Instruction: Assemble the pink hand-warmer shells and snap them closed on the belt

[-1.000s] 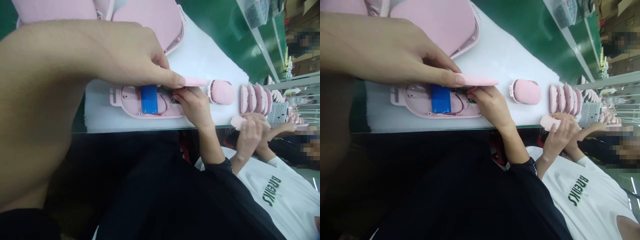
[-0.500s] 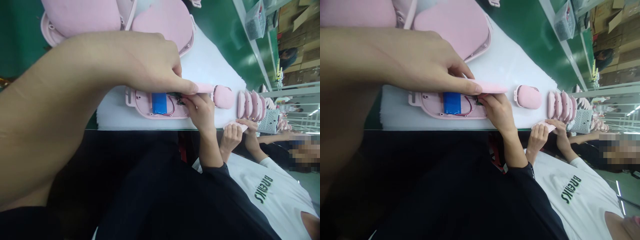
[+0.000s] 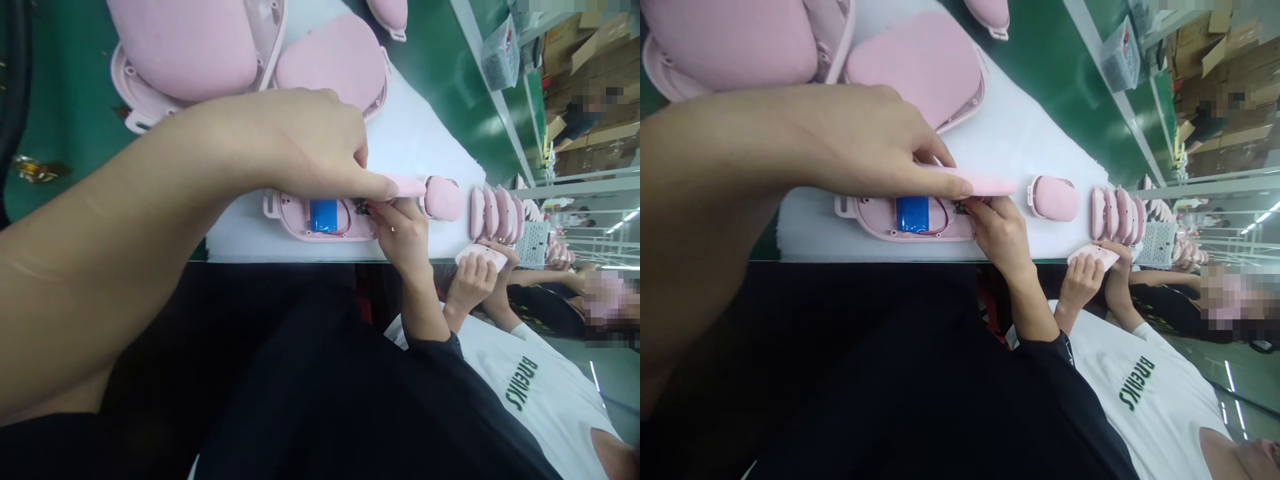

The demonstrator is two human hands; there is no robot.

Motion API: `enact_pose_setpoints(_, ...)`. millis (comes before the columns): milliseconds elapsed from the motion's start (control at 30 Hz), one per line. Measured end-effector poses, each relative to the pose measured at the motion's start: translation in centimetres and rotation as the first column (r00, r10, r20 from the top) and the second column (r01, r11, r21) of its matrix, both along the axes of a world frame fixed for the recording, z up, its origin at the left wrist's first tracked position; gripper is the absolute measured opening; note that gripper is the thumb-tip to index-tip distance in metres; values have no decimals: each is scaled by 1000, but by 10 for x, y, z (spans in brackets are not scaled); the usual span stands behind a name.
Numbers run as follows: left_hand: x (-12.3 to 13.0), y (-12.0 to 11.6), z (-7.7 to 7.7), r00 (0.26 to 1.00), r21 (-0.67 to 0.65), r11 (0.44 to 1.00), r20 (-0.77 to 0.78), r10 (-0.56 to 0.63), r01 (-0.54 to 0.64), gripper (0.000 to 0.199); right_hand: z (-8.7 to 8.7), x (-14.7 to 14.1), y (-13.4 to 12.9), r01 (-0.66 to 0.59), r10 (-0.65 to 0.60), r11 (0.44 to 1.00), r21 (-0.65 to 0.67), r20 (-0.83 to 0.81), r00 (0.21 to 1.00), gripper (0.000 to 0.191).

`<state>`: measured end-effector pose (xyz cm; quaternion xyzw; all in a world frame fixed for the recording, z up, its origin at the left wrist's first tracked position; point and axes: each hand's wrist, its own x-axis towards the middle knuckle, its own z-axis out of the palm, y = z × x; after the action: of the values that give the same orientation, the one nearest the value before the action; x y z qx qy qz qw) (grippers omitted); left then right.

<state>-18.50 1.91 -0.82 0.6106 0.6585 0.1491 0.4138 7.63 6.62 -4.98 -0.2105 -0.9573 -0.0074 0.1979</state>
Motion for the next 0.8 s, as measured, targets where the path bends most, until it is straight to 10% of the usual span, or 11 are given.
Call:
enact_pose_setpoints(500,1,-1,-4,997,30,998,-55,-47,49,66,-11,2,-16,20,-19,998,53,-7,1000,30)
enact_pose_setpoints(800,-1,-2,4,994,5,1000,-108,-29,30,69,36,6,-33,94,-96,988,-126,-13,995,23)
